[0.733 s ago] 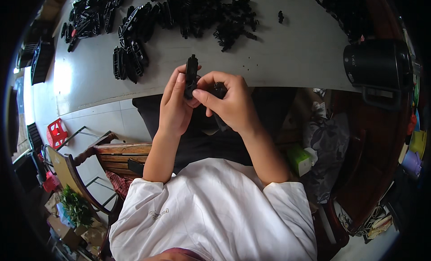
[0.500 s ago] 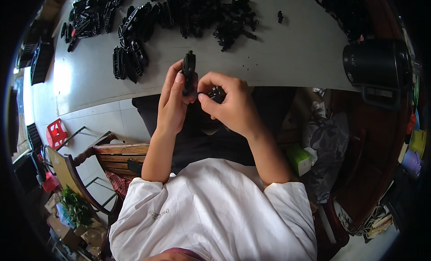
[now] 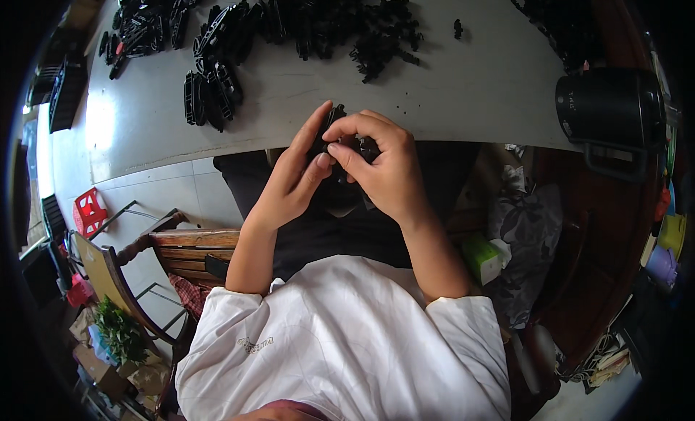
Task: Manually assembling small black plastic components on a table.
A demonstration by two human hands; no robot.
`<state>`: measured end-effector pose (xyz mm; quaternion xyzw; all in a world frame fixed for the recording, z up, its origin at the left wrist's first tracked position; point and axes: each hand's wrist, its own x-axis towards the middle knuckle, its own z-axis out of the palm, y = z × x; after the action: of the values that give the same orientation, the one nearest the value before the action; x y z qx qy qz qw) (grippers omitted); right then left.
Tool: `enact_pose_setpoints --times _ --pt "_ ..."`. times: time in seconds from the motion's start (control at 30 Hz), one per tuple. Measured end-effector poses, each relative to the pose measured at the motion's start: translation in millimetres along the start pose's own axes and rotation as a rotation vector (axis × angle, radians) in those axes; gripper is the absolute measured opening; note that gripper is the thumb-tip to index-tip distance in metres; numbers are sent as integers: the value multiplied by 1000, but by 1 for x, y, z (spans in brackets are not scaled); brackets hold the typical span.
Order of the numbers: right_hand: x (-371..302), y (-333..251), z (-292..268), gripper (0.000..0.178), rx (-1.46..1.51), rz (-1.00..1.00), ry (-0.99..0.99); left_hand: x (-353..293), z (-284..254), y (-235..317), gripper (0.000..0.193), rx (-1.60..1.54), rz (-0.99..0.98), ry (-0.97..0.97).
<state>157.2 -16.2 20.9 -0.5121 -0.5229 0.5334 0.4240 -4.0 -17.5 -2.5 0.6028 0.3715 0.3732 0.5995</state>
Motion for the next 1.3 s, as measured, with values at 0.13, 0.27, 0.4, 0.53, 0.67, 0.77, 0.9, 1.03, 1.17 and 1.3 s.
enact_pose_setpoints --times 0.13,0.27,0.4,0.53,0.67,0.77,0.9,1.03,1.17,1.3 --pt "0 8 4 26 33 -96 171 -4 -3 7 66 -71 -99 -62" --pt "-6 9 -5 21 252 184 -106 -9 -5 2 72 81 80 -129" --pt "-20 22 4 22 160 176 -86 -5 -27 0 67 312 107 -272" --pt "-29 42 12 25 -133 94 -83 22 -45 14 45 308 215 -52" --pt "-24 53 22 31 -455 -190 1 65 -41 1 43 736 279 254" --pt "-19 40 21 32 -483 -226 -8 84 -41 -8 29 1136 254 365" --pt "9 17 -11 11 -453 -174 242 87 -40 -16 20 1243 99 361" --pt "61 26 -57 9 -702 -281 478 81 -43 -12 16 1207 147 429" --pt "75 36 -69 12 -887 -250 386 58 -51 -12 19 581 52 450" --pt "64 31 -57 13 -802 -231 348 35 -54 -2 35 -553 -91 226"
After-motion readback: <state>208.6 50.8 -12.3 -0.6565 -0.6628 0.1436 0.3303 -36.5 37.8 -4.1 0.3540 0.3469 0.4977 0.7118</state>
